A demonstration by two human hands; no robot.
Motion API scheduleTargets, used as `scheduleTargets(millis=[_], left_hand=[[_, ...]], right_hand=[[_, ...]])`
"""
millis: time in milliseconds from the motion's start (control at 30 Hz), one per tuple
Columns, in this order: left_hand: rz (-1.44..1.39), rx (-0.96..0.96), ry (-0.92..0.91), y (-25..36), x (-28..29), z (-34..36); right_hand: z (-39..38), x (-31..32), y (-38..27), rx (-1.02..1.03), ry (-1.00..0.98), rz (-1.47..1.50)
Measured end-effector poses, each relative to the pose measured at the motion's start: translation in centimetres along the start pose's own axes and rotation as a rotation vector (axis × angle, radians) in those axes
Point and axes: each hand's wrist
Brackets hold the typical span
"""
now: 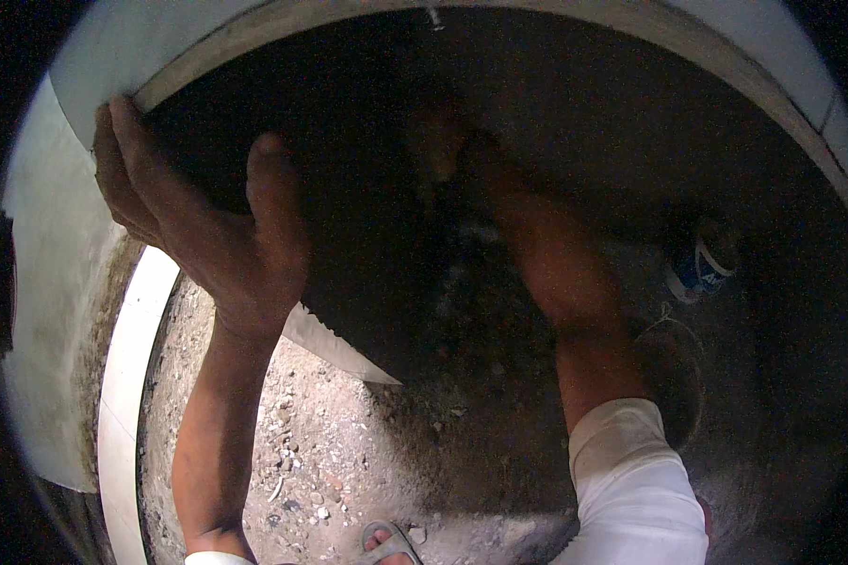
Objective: The person applies plaster to a concrete surface using a trowel, scooping material from a bucket on the ground as they work along the bottom edge of a wall.
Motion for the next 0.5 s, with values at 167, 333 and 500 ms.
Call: scheduleTargets(millis=[167, 333, 500], left_hand=[[0.020, 0.046, -0.020, 0.2, 0.0, -1.4], [0.078, 0.037, -0.055, -0.2, 0.0, -0.6], [0.054, 0.076, -0.064, 0.9, 0.0, -0.8]], right_hand=[[-7.8, -2.9, -3.2, -0.610, -0.119, 1.100], [-5.7, 2.3, -6.1, -0.044, -0.069, 0.366], [-0.8, 9.8, -5.2, -0.188, 0.163, 0.869]])
Point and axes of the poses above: each hand's wrist, its own z-axis towards the middle knuckle, its own x-axis out of the back of the hand, y = z × x, and after that the axes turned 12 degrees about y, right-handed
